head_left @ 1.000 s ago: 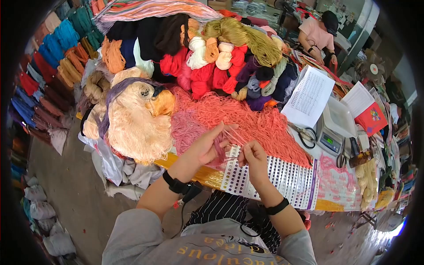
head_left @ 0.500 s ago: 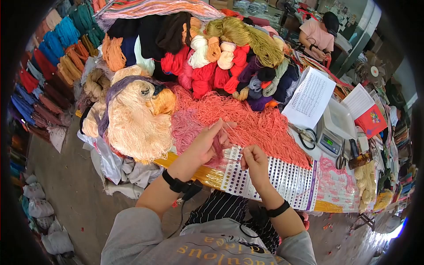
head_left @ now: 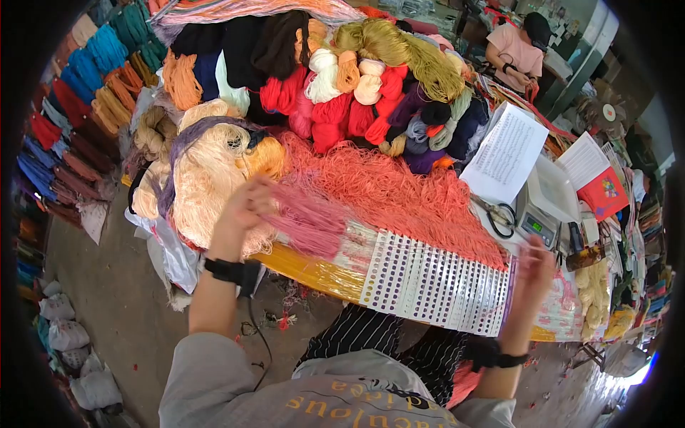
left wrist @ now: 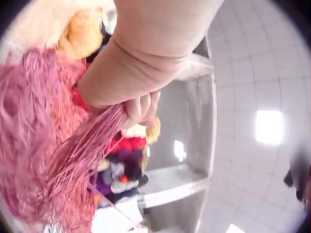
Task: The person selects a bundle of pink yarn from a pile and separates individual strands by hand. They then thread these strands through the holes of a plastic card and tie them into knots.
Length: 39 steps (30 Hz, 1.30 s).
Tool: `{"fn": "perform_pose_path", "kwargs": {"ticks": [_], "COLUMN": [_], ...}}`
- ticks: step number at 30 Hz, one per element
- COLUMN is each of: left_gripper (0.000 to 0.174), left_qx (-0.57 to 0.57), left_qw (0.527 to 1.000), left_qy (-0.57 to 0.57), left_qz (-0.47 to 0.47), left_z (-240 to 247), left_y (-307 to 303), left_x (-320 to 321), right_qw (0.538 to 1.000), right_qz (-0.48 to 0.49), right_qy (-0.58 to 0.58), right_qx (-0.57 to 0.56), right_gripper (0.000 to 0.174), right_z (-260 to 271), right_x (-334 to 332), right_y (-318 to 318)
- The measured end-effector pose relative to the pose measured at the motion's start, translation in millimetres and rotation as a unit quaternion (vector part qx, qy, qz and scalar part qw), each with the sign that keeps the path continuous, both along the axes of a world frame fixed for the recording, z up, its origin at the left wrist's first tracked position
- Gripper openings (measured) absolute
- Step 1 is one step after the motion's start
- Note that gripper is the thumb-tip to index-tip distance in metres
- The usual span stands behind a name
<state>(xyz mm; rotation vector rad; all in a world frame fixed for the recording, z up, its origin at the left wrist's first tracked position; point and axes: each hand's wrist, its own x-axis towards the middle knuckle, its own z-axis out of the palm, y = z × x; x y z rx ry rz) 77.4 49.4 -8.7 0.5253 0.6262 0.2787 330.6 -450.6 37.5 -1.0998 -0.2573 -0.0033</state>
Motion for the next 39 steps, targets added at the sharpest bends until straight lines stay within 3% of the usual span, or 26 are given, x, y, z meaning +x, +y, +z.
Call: {"fn": "perform_pose_path", "kwargs": {"ticks": [1,2,3,4,5,6,8,9,11,12,13,14,15,16,17,20,22,24,32,34,39], "left_gripper": [0.023,0.021,0.021,0.020,0.025,0.029,0.032,0.032,0.031,0.028,0.025,0.022,0.025,0.031,0.036,0.040,0.042,0.045,0.037,0.024,0.013], "left_qx": [-0.023,-0.046,-0.067,-0.087,-0.043,0.030,0.091,0.090,0.177,0.172,0.166,0.125,0.243,0.183,0.115,-0.004,-0.022,0.002,0.016,0.201,0.257], "left_qw": [0.998,0.994,0.987,0.979,0.977,0.965,0.929,0.929,0.917,0.932,0.945,0.960,0.963,0.974,0.987,0.972,0.963,0.950,0.944,0.921,0.917], "left_qy": [-0.040,-0.080,-0.104,-0.128,-0.118,-0.142,-0.305,-0.305,-0.323,-0.281,-0.239,-0.247,-0.106,-0.118,-0.055,-0.049,-0.029,0.100,0.091,0.090,0.062], "left_qz": [0.033,0.066,0.100,0.135,0.171,0.220,0.190,0.190,0.153,0.152,0.152,0.035,0.037,-0.054,-0.093,-0.230,-0.267,-0.295,-0.318,-0.322,-0.299], "left_z": [-4.7,-8.6,-1.4,6.9,8.8,12.4,54.0,75.7,110.6,105.0,91.8,58.8,50.9,42.4,29.8,-26.9,-47.0,-42.7,-77.4,-78.6,-80.0], "left_y": [26.9,52.3,71.3,91.2,119.1,139.5,122.1,104.7,44.5,24.7,12.1,13.4,-20.3,-49.6,-75.9,-122.3,-142.5,-162.7,-174.7,-178.6,-185.5], "left_x": [-15.6,-30.8,-44.3,-57.7,-72.5,-85.9,-89.8,-85.4,-56.1,-39.5,-25.0,-11.4,9.5,28.2,41.9,70.6,80.9,85.4,106.3,115.3,130.2], "right_qw": [0.998,0.993,0.974,0.982,0.974,0.966,0.978,0.978,0.945,0.960,0.958,0.948,0.940,0.945,0.930,0.938,0.909,0.909,0.900,0.895,0.890], "right_qz": [0.032,-0.026,0.109,0.071,0.025,0.056,-0.163,-0.163,-0.194,-0.272,-0.243,-0.210,-0.099,-0.047,0.017,0.176,0.242,0.252,0.219,0.206,0.174], "right_qy": [0.011,0.026,0.046,0.051,0.031,0.054,-0.078,-0.078,-0.142,-0.004,-0.035,-0.066,-0.079,-0.081,-0.086,-0.024,0.001,0.018,0.045,0.076,0.085], "right_qx": [0.054,0.113,0.194,0.169,0.224,0.246,0.104,0.103,-0.222,-0.065,-0.148,-0.230,-0.316,-0.314,-0.356,-0.297,-0.340,-0.332,-0.374,-0.388,-0.413], "right_gripper": [0.025,0.027,0.029,0.032,0.030,0.018,0.011,0.011,0.016,0.011,0.009,0.011,0.017,0.017,0.017,0.013,0.008,0.007,0.017,0.016,0.017], "right_z": [-10.0,-3.5,-5.7,-0.8,-18.8,-9.2,10.6,16.9,36.2,49.6,40.1,18.6,2.1,-2.9,-28.9,-87.1,-111.4,-144.5,-147.1,-143.3,-141.2], "right_x": [24.5,30.4,51.0,59.7,88.4,96.8,94.0,93.2,71.8,55.6,42.6,34.1,27.0,1.2,2.9,-23.7,-35.6,-33.9,-40.4,-41.2,-44.8], "right_y": [-48.6,-73.6,-123.9,-160.5,-221.2,-263.3,-290.9,-292.5,-240.2,-162.2,-111.8,-71.8,-42.6,7.0,27.0,103.0,129.7,147.6,165.8,167.9,172.9]}}
